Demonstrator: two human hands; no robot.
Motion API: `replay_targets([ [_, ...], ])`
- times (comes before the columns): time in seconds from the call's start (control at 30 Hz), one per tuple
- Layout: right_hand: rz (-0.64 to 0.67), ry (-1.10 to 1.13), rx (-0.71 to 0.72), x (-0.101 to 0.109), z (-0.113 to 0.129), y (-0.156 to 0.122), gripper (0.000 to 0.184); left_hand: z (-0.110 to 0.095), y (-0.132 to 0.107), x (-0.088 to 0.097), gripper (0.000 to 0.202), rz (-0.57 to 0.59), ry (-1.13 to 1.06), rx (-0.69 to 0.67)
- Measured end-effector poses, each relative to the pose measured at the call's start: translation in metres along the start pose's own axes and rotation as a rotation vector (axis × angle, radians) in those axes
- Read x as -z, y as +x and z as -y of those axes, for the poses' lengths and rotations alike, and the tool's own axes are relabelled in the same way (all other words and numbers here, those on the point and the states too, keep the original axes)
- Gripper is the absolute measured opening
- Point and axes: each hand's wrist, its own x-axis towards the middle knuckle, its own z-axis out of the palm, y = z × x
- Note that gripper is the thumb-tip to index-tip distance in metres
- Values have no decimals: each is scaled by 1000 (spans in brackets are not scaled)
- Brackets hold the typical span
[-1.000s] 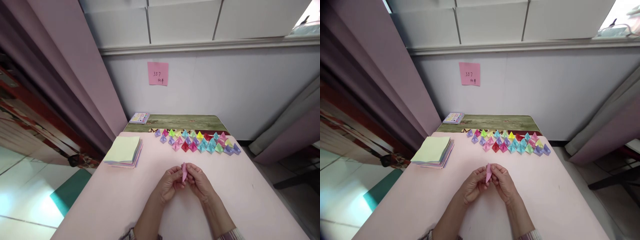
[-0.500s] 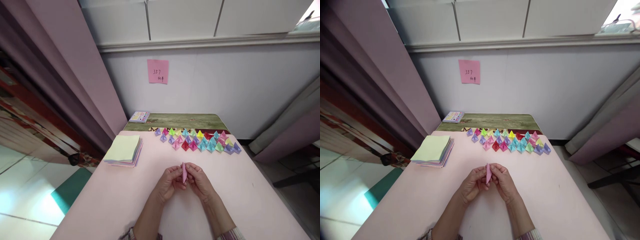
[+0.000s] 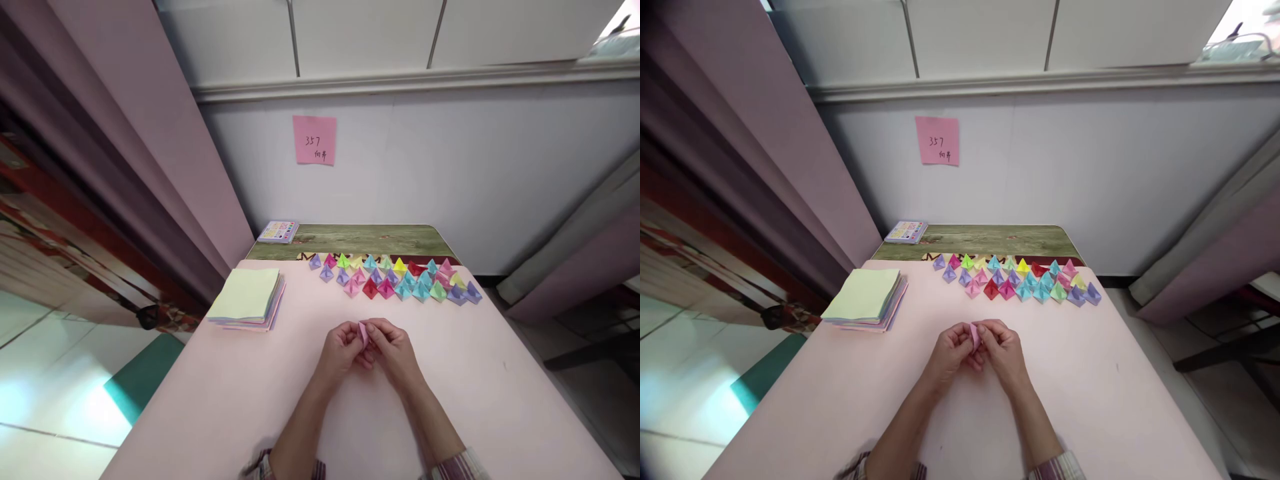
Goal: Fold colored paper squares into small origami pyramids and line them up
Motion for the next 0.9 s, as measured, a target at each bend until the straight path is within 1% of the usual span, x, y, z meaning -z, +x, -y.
replay_targets([
  [0.07, -15, -91, 57, -1, 0, 0, 33, 3, 2, 2, 31, -6, -10, -14],
  [0.13, -34, -161, 80, -2, 0, -1, 34, 5, 4, 4, 30, -47, -20, -20],
  [0.23, -117, -309, 157, -5, 1, -3, 32, 6, 4, 5, 30, -186, 23, -94],
  [0.33, -196, -472, 317, -8, 2, -6, 26, 4, 3, 5, 26, -351, 114, -216],
  [0.4, -199, -522, 405, -10, 2, -8, 22, 4, 2, 5, 24, -383, 135, -253],
  [0.53, -148, -638, 552, -10, 0, -10, 14, 6, 2, 4, 24, -318, 95, -224],
  [0.63, -127, -757, 677, -7, -2, -10, 21, 5, 3, 4, 27, -264, -5, -182],
  [0.7, -128, -806, 734, -4, -3, -9, 25, 3, 2, 5, 30, -235, -87, -159],
  [0.77, -137, -829, 761, -3, -3, -8, 27, 0, 1, 6, 31, -200, -167, -132],
  [0.9, -150, -833, 768, 0, -4, -6, 30, -3, 0, 7, 34, -135, -301, -92],
])
